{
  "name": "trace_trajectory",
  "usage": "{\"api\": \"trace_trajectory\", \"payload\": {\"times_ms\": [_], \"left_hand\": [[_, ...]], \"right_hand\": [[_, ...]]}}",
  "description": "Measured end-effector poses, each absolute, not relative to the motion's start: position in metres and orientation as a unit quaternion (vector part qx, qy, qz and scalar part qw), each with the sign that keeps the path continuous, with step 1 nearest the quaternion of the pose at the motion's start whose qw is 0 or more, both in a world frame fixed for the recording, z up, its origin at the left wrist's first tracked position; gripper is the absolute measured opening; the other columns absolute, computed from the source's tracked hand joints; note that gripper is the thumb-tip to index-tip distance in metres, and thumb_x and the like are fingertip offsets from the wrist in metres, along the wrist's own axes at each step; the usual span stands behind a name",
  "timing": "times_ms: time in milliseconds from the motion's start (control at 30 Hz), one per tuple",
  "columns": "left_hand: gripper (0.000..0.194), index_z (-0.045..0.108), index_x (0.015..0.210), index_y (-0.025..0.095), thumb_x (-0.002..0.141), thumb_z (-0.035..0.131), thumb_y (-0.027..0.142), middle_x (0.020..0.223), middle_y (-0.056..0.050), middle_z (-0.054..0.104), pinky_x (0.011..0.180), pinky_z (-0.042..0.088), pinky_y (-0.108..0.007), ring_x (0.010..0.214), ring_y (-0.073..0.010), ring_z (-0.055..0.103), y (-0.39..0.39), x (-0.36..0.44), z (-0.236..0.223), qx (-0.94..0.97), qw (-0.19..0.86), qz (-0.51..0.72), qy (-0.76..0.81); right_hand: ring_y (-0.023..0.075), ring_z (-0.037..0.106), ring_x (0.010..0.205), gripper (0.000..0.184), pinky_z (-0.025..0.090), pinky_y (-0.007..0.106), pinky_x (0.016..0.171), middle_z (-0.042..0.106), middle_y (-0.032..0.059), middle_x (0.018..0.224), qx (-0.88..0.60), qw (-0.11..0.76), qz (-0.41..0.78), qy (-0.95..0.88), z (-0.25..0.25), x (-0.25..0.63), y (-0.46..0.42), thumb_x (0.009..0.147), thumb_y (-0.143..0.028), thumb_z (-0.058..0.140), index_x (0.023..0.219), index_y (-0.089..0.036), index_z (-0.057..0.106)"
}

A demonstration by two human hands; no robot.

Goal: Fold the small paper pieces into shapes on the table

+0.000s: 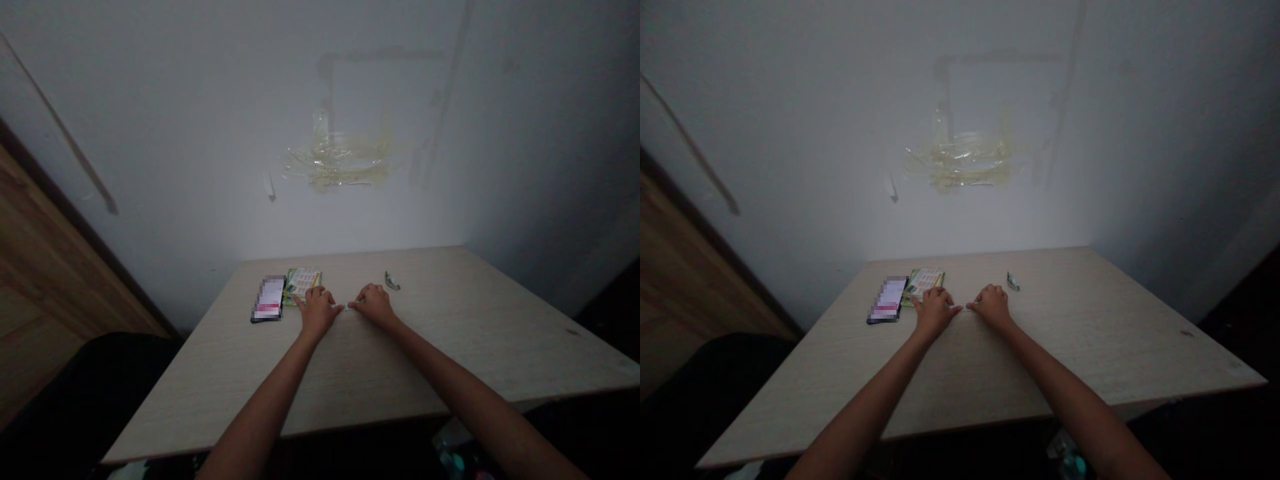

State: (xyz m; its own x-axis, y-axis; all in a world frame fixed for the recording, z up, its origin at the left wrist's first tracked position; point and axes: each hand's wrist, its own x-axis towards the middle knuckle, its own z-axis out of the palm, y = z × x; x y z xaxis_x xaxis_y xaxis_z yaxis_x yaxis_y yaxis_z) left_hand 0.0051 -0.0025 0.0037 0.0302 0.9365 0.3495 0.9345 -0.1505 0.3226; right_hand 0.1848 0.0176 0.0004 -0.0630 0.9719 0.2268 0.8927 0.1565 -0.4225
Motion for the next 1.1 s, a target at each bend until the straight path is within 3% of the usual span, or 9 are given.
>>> {"api": "trace_trajectory", "payload": {"times_ms": [333,567,867,1100], "left_hand": [[0.028,0.066,0.088,0.025,0.077,0.068,0.05,0.129,-0.007,0.055,0.109,0.004,-0.072,0.128,-0.0291,0.039,-0.0041,0.0058,0.004,0.721,0.005,0.232,0.653],[0.03,0.065,0.091,0.025,0.078,0.066,0.052,0.13,-0.007,0.054,0.109,0.005,-0.072,0.129,-0.029,0.037,-0.0045,0.0053,0.0058,0.723,0.021,0.226,0.652],[0.026,0.065,0.09,0.024,0.078,0.068,0.047,0.131,-0.007,0.052,0.108,0.008,-0.073,0.129,-0.0303,0.037,-0.0017,0.0054,0.0044,0.735,-0.001,0.221,0.641],[0.025,0.063,0.087,0.024,0.079,0.067,0.047,0.13,-0.006,0.053,0.108,0.001,-0.074,0.131,-0.0301,0.036,-0.0002,0.0045,0.0057,0.754,-0.009,0.214,0.621]], "right_hand": [[0.0271,0.049,0.109,0.033,0.032,0.038,0.095,0.061,0.0104,0.107,-0.632,0.233,0.062,-0.737,-0.0006,0.1831,0.0105,0.084,-0.05,0.062,0.088,-0.018,0.071],[0.029,0.049,0.107,0.048,0.033,0.04,0.094,0.06,0.0124,0.106,-0.631,0.228,0.07,-0.738,-0.0014,0.184,0.0127,0.078,-0.065,0.061,0.088,-0.018,0.071],[0.0289,0.049,0.107,0.049,0.033,0.04,0.094,0.059,0.0118,0.105,-0.629,0.22,0.077,-0.741,-0.0012,0.1837,0.0169,0.074,-0.066,0.064,0.086,-0.019,0.071],[0.0284,0.048,0.109,0.046,0.032,0.04,0.095,0.058,0.0101,0.107,-0.632,0.231,0.084,-0.735,-0.0046,0.1838,0.0192,0.074,-0.064,0.066,0.087,-0.02,0.069]]}}
